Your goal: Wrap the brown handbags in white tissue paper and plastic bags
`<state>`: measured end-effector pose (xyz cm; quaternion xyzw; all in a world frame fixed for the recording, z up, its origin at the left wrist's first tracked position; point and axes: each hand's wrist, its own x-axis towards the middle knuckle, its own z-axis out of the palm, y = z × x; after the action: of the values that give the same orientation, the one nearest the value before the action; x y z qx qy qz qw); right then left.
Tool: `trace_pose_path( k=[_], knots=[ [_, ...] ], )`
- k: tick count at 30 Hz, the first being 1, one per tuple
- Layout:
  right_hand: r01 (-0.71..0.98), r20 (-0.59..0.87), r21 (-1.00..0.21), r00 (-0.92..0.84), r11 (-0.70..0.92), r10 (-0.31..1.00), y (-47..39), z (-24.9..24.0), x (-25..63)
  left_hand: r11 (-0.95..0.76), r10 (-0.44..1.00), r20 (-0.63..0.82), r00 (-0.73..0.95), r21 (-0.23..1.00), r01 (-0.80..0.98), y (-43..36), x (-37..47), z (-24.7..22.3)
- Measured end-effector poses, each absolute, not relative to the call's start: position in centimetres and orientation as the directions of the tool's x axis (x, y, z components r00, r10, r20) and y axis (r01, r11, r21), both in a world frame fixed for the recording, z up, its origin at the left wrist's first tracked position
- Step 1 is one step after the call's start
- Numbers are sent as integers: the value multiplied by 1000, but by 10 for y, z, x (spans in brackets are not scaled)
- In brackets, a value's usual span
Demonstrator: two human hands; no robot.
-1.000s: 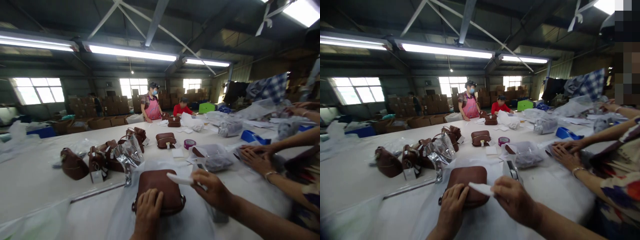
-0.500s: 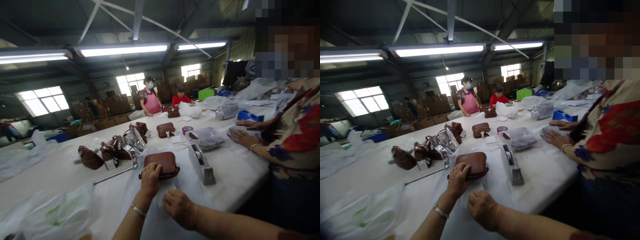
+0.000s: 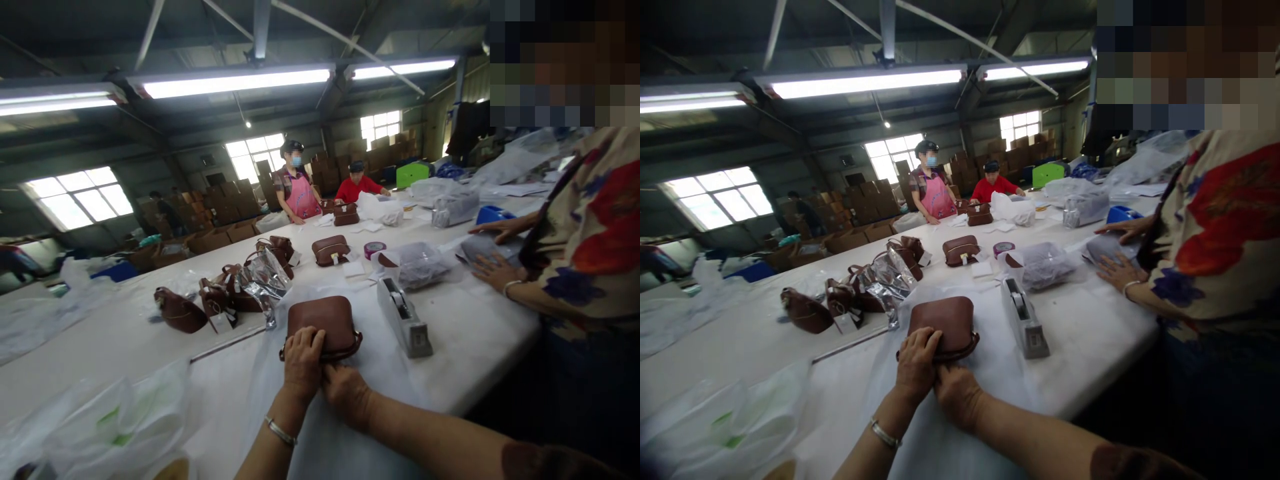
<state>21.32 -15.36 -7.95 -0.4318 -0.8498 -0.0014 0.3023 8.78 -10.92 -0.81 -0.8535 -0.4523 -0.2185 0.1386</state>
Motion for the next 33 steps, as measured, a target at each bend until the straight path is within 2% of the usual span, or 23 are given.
trace_pose_path(
  k=[4,8,12,14,16,18,20,22,24,26,29,33],
  knots=[
    [748,494,-244,-452,617,743,-185,-70,232,-546,680,546,490,-70,835,-120,86,-35],
    [704,506,-391,-373,592,778,-212,-46,266,-529,679,564,470,-68,846,-129,86,-50],
    [679,503,-567,-163,467,849,-211,-36,305,-619,698,481,531,31,785,-137,75,-32],
    [700,484,-595,-81,396,871,-206,-44,325,-701,665,440,603,89,708,-139,57,-18],
    [737,473,-593,-8,325,881,-202,-58,342,-702,676,449,584,151,696,-138,31,-8],
    [766,457,-584,37,269,888,-198,-75,353,-552,775,491,399,217,805,-134,1,-9],
    [777,427,-584,48,234,903,-193,-89,358,-263,873,474,114,261,929,-130,-25,-18],
    [779,398,-590,49,214,916,-183,-100,356,29,923,366,-121,248,968,-129,-42,-31],
    [777,384,-599,67,193,921,-168,-107,350,202,946,214,-242,191,961,-133,-47,-42],
    [773,375,-611,93,171,922,-148,-109,341,262,952,132,-276,119,958,-140,-44,-46],
    [767,359,-623,105,154,928,-118,-104,328,277,948,155,-278,26,960,-151,-34,-48],
    [735,346,-650,61,192,936,-87,-86,312,251,953,172,-250,13,968,-161,-30,-51]
  ],
)
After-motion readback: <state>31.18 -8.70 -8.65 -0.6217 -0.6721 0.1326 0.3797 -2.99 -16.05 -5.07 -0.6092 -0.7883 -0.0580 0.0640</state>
